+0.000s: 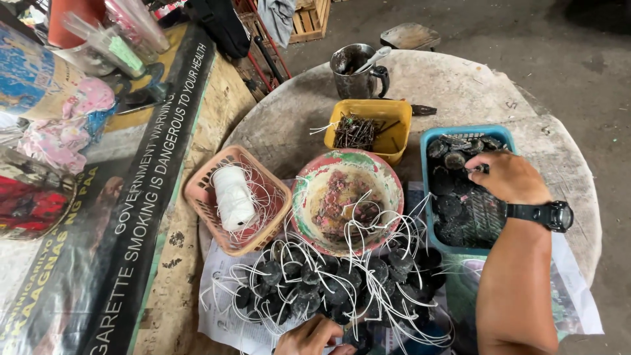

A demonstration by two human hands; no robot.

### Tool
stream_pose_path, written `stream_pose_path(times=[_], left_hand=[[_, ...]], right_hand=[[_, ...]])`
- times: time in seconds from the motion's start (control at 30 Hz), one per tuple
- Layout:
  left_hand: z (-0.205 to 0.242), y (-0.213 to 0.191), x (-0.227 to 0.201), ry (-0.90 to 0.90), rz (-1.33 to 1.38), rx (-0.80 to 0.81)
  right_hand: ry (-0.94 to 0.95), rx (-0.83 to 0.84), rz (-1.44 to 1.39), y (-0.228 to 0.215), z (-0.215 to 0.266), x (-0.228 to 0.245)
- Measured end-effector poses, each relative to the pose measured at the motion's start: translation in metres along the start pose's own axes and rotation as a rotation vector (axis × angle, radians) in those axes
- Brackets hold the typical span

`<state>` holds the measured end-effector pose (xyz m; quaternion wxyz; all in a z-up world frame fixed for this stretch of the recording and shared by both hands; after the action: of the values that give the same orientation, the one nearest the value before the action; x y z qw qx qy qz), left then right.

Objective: Assembling small black components by threading and tying white strings through them

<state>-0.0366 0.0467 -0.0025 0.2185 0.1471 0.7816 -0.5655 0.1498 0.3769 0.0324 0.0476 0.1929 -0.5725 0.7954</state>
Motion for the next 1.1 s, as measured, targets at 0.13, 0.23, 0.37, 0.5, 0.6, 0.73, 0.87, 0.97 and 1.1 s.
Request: stream_pose_path(times=[0.13, 0.23, 0.37, 0.5, 0.6, 0.73, 0.87, 0.97, 1.1], left_hand=[[-0.005, -0.007, -0.008, -0.001, -0.005, -0.026], [-0.012, -0.013, -0.017, 0.023, 0.022, -0.044], [-0.018, -0.013, -0.022, 0.027, 0.083, -0.076], [-0.033, -0.025, -0.033, 0.014, 0.058, -0.163], [-0.05, -0.046, -0.058, 0.079, 0.172, -0.228], [-0.066, -0.057, -0.082, 0.24, 0.15, -0.325], [-0.084, -0.072, -0.105, 0.345, 0.13, -0.38], [-0.101, -0.08, -0.113, 0.33, 0.082, -0.403], [-0.122, -0.088, -0.11, 0.259, -0.047, -0.484]], right_hand=[[0.021, -0.039, 0.056, 0.014, -0.021, -0.014], [-0.001, -0.144, -0.069, 0.013, -0.028, -0.016], [-0.095, -0.122, -0.088, 0.017, -0.028, -0.012], [-0.16, -0.191, -0.136, 0.002, -0.018, -0.004], [-0.454, -0.614, -0.254, -0.016, -0.014, 0.001], [-0.436, -0.394, -0.647, -0.04, 0.037, 0.043], [-0.814, -0.114, -1.315, -0.033, 0.06, 0.077], [-0.926, 0.098, -1.561, -0.024, 0.071, 0.097], [-0.896, 0.105, -1.52, -0.022, 0.091, 0.112]])
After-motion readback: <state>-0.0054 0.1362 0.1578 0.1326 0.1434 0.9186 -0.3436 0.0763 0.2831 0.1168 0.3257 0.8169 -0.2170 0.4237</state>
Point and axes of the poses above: each hand's wrist, its own z-axis away from the middle knuckle, its own y-axis out of the palm, x = y × z, the point moved 7 cm from there along -z, towards the middle knuckle, and after that the axes turned 6 degrees about -x, right-handed, at the moved point
